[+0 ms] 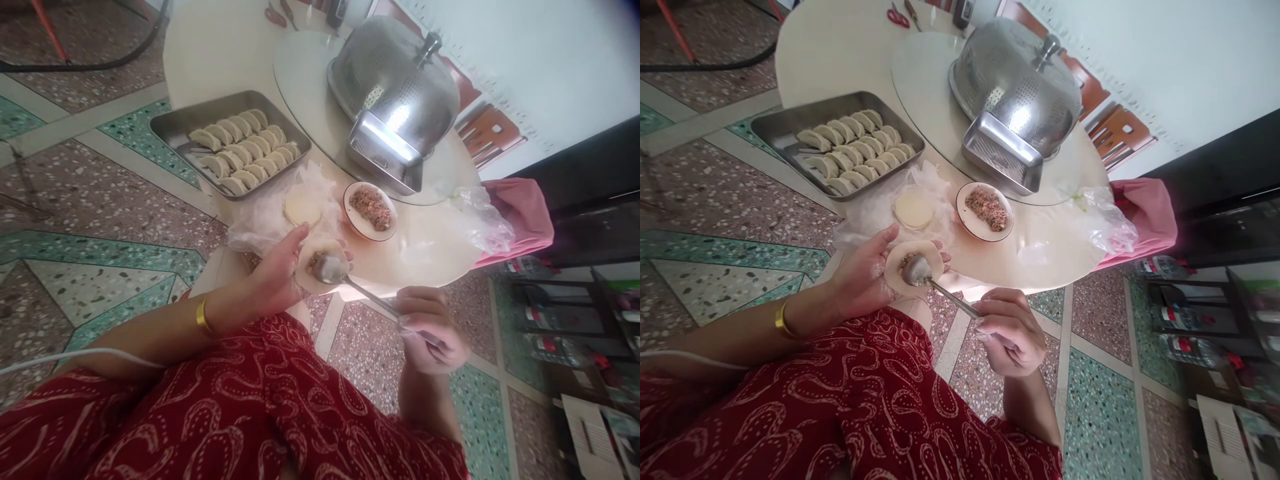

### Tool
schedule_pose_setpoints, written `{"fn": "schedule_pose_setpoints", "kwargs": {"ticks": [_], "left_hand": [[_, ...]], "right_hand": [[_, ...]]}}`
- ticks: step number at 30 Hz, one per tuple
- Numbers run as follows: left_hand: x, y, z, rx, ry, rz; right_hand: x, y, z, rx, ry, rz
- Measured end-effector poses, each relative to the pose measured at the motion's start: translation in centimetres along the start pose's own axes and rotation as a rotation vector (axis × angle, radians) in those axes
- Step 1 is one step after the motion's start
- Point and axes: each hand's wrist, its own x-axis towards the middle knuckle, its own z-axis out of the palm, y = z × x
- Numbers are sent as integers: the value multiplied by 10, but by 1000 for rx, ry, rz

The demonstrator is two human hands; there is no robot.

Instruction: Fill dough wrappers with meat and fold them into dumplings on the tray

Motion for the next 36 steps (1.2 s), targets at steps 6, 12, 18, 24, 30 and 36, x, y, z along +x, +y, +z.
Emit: {"fn": "schedule_pose_setpoints", "kwargs": {"ticks": [6,12,18,24,30,36], "left_hand": [[1,-1,-3,-2,-27,10],[-1,1,-3,2,-6,9],[-3,4,-1,40,55,36],[-1,5,-1,70,45,11],[2,2,-1,25,2,-2],[3,3,-3,31,24,15]], "right_hand": [[5,1,3,-7,17,13],[7,-2,2,2,20,43],[4,-7,-17,-43,118,119],[5,-3,-26,18,11,76],[9,-2,-16,11,-32,84],[6,-2,-21,-14,12,108]]}}
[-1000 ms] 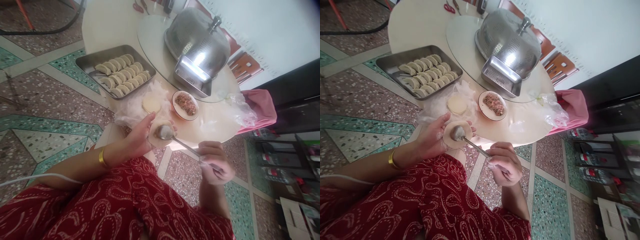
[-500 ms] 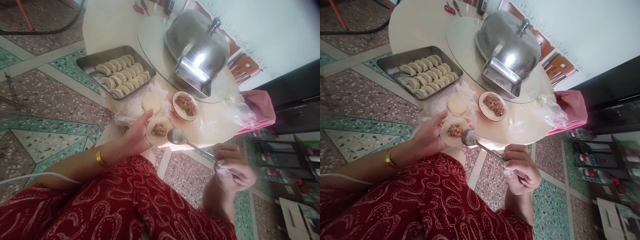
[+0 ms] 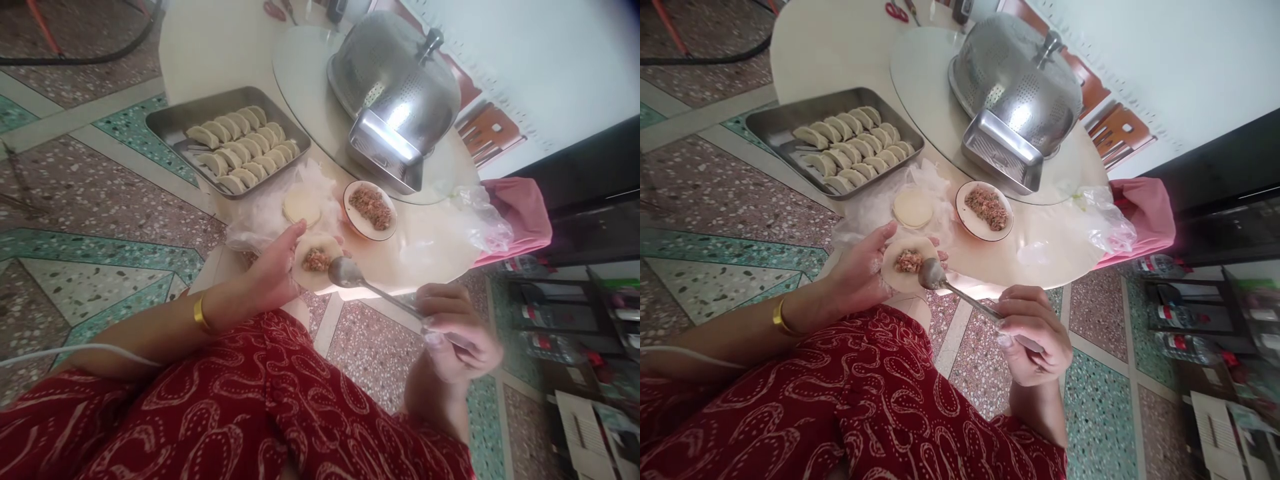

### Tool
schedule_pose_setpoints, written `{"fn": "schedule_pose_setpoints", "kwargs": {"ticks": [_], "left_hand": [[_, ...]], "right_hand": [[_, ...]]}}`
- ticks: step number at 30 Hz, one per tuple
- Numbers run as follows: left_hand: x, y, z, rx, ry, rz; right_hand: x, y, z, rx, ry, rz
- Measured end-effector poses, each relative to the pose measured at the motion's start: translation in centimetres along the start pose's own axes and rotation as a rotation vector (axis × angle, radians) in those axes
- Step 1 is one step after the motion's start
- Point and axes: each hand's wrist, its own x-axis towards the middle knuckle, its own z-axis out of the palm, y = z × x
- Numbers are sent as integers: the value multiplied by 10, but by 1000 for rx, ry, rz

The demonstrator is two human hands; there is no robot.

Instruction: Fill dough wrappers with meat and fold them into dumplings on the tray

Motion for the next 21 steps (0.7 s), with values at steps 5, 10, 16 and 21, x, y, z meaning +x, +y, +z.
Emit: {"fn": "schedule_pose_setpoints", "kwargs": {"ticks": [5,10,16,21], "left_hand": [[1,-1,0,-12,17,20],[-1,-1,1,-17,5,4],[-1,-3,-3,-7,-21,9],[2,-4,-5,-27,-18,-21]], "right_hand": [[0,1,-2,-33,-29,-1],[3,2,4,3,-55,-14],[4,0,2,-44,-24,-41],[4,-3,4,-46,-38,-31]]}}
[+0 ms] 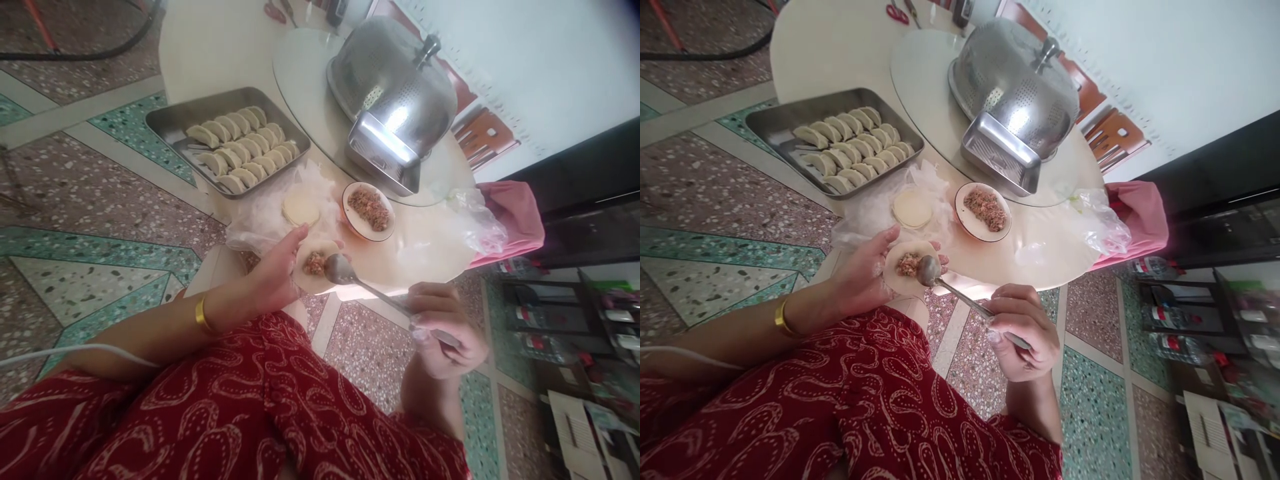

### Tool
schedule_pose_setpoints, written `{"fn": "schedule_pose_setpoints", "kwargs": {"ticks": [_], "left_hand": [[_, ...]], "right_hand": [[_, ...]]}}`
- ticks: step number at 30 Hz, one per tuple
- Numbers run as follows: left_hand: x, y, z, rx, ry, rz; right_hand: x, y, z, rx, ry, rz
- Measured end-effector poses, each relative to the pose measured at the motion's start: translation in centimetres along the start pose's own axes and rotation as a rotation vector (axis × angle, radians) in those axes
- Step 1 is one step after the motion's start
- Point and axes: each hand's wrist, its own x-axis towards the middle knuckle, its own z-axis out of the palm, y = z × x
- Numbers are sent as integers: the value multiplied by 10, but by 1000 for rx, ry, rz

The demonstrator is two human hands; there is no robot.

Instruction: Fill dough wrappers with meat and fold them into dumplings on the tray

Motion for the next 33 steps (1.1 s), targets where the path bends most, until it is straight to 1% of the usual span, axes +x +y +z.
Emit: {"fn": "schedule_pose_setpoints", "kwargs": {"ticks": [3,5,7,12,15,19,25,29,33], "left_hand": [[-1,1,3,3,44,-3],[-2,2,6,7,59,-15],[-2,2,7,9,61,-15],[-2,1,6,3,65,5],[-2,1,8,-14,66,-21],[-3,3,10,-5,93,-37],[-1,1,5,8,77,-41],[0,0,3,13,62,-25],[0,0,3,8,63,-37]], "right_hand": [[-1,1,1,6,39,7],[-1,1,1,38,23,-2],[-2,0,2,61,17,6],[0,-7,5,63,81,69],[2,-6,10,86,54,30],[4,2,15,128,-43,-42],[8,7,19,157,-9,-63],[9,7,19,134,-61,-69],[7,4,16,134,-59,-28]]}}
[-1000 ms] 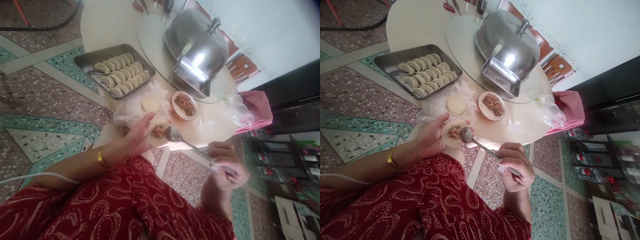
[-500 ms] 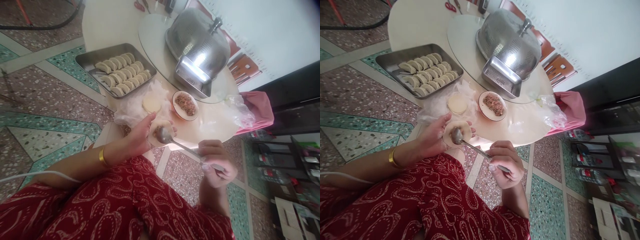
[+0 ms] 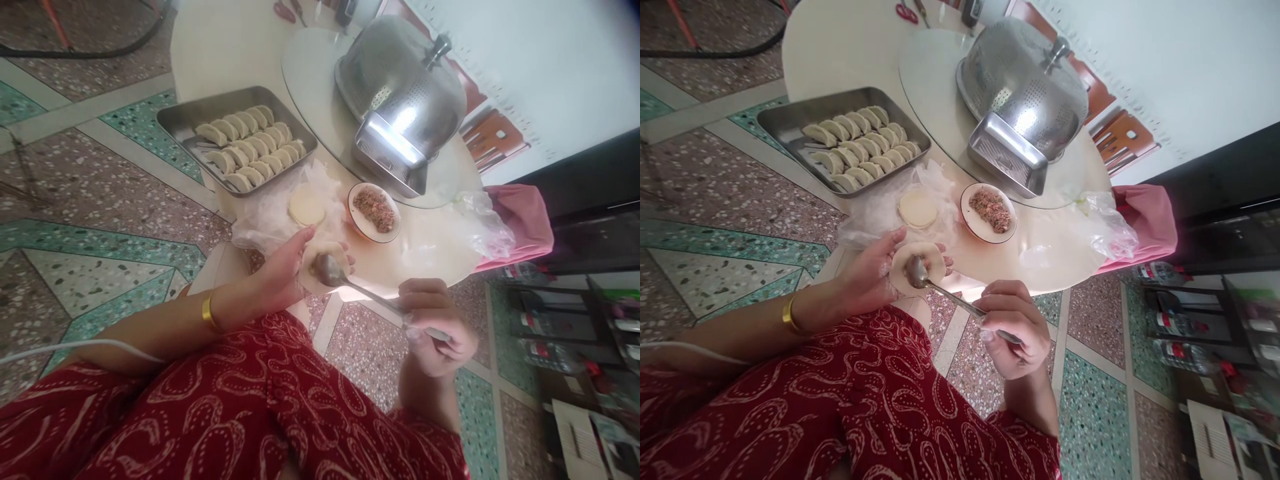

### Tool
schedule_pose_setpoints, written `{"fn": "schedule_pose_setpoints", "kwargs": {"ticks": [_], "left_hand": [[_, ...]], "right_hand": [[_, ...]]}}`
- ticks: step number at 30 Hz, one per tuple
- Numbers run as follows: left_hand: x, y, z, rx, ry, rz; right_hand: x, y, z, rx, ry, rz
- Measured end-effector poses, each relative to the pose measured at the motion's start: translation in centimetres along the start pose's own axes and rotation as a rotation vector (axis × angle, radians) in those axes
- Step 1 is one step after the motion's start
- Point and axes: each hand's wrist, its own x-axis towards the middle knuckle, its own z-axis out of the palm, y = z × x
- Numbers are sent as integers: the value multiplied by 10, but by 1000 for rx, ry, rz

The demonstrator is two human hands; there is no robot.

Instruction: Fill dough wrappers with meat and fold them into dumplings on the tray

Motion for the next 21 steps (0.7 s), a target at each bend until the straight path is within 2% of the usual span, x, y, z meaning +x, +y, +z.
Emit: {"fn": "schedule_pose_setpoints", "kwargs": {"ticks": [8,10,12,16,18,21], "left_hand": [[0,-1,-2,15,-4,21],[0,-1,-3,3,-37,25],[-2,-1,-2,0,-50,33],[-6,0,3,-11,-3,69],[-7,0,4,-22,3,76],[-6,0,2,-21,-15,76]], "right_hand": [[2,1,-5,29,-73,-12],[-1,5,-6,50,-28,-9],[-5,10,-5,51,78,21],[-14,14,5,-14,298,109],[-17,13,10,-35,322,135],[-20,13,13,-22,271,134]]}}
